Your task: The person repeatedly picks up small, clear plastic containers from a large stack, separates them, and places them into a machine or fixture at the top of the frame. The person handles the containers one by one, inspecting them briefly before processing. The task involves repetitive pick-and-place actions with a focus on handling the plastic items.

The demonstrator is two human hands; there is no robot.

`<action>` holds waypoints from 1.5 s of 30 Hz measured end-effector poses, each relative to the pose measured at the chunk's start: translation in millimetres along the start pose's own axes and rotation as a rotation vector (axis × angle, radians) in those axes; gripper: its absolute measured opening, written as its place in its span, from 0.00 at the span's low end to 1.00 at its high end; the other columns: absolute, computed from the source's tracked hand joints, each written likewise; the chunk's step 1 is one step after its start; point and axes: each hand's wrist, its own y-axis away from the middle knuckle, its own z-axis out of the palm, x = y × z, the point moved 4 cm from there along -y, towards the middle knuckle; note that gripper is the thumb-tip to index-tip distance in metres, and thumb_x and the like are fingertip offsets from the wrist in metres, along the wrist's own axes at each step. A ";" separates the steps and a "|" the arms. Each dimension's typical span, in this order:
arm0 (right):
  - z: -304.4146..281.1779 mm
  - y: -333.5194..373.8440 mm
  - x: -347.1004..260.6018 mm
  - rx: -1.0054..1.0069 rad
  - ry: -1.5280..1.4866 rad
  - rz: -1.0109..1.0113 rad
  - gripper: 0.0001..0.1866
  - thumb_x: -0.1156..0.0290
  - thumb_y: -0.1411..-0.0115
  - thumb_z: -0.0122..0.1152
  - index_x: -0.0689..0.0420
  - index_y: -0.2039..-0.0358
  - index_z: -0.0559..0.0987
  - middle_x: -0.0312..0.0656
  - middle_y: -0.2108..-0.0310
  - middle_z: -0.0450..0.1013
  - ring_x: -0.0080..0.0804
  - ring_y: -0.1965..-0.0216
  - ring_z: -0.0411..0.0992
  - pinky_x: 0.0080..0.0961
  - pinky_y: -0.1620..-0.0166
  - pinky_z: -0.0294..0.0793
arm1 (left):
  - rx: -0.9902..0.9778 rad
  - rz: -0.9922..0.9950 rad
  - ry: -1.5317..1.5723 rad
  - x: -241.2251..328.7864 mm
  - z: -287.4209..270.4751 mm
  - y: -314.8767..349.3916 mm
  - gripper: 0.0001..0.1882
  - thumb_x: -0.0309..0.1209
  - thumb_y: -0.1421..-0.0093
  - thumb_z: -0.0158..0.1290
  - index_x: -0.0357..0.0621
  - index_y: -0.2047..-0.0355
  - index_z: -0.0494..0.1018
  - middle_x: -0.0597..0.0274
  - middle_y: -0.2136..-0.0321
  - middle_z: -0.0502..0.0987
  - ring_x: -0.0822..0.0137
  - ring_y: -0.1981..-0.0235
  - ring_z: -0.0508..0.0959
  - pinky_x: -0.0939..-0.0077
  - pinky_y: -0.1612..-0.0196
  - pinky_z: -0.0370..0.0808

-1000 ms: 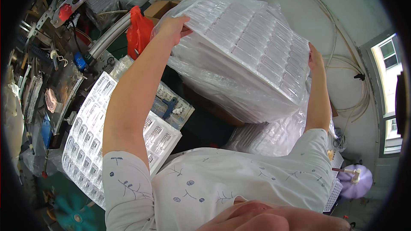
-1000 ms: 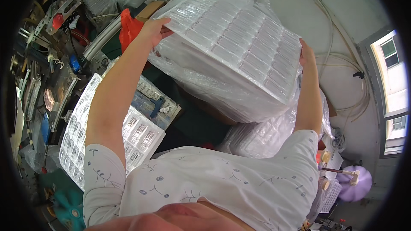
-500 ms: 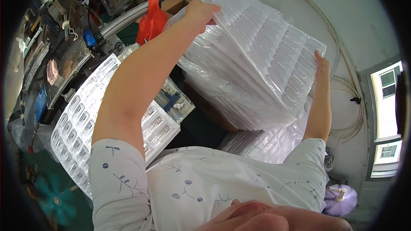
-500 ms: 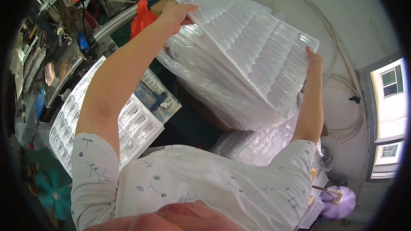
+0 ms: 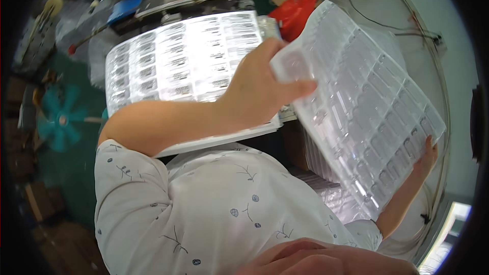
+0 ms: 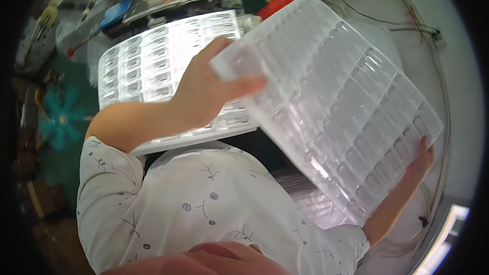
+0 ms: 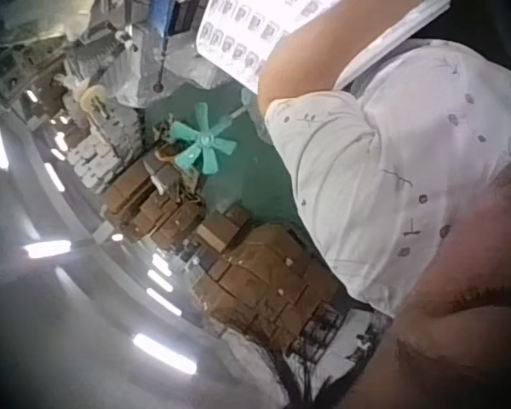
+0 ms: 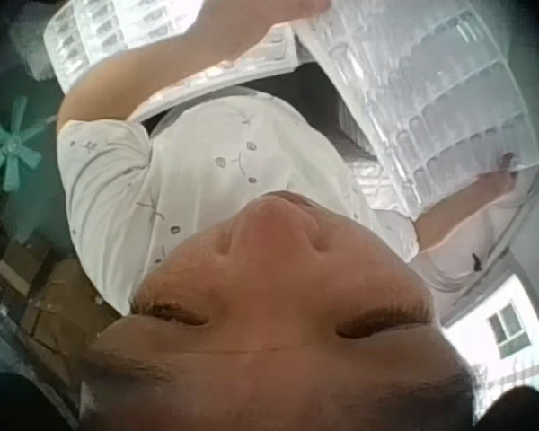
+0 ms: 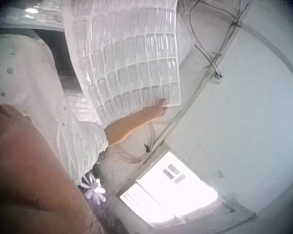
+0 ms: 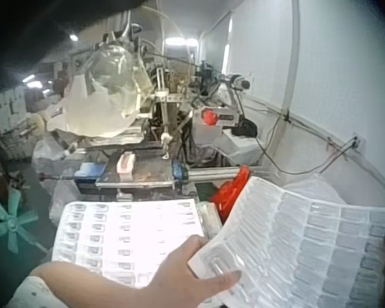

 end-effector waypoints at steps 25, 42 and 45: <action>429.4 23.5 -16.4 -0.942 -0.147 -0.022 0.16 0.70 0.42 0.61 0.65 0.56 0.74 0.42 0.61 0.75 0.26 0.63 0.73 0.23 0.57 0.71 | 0.981 0.024 0.087 12.6 -115.7 286.8 0.17 0.24 0.46 0.58 0.37 0.59 0.63 0.60 0.66 0.74 0.75 0.65 0.74 0.81 0.59 0.71; 417.8 39.8 72.1 -0.711 -0.161 0.161 0.14 0.69 0.38 0.54 0.67 0.57 0.74 0.39 0.66 0.75 0.23 0.67 0.72 0.19 0.62 0.71 | 0.544 -0.206 -0.044 -66.1 -220.1 259.0 0.42 0.62 0.39 0.32 0.45 0.35 0.45 0.56 0.39 0.57 0.60 0.39 0.60 0.65 0.39 0.58; 406.5 49.4 92.4 -0.686 -0.240 0.179 0.14 0.68 0.36 0.52 0.66 0.56 0.74 0.39 0.65 0.74 0.22 0.65 0.72 0.18 0.60 0.71 | 0.495 -0.178 0.035 -57.9 -215.0 239.1 0.43 0.61 0.38 0.33 0.43 0.35 0.42 0.55 0.39 0.55 0.62 0.38 0.56 0.66 0.37 0.54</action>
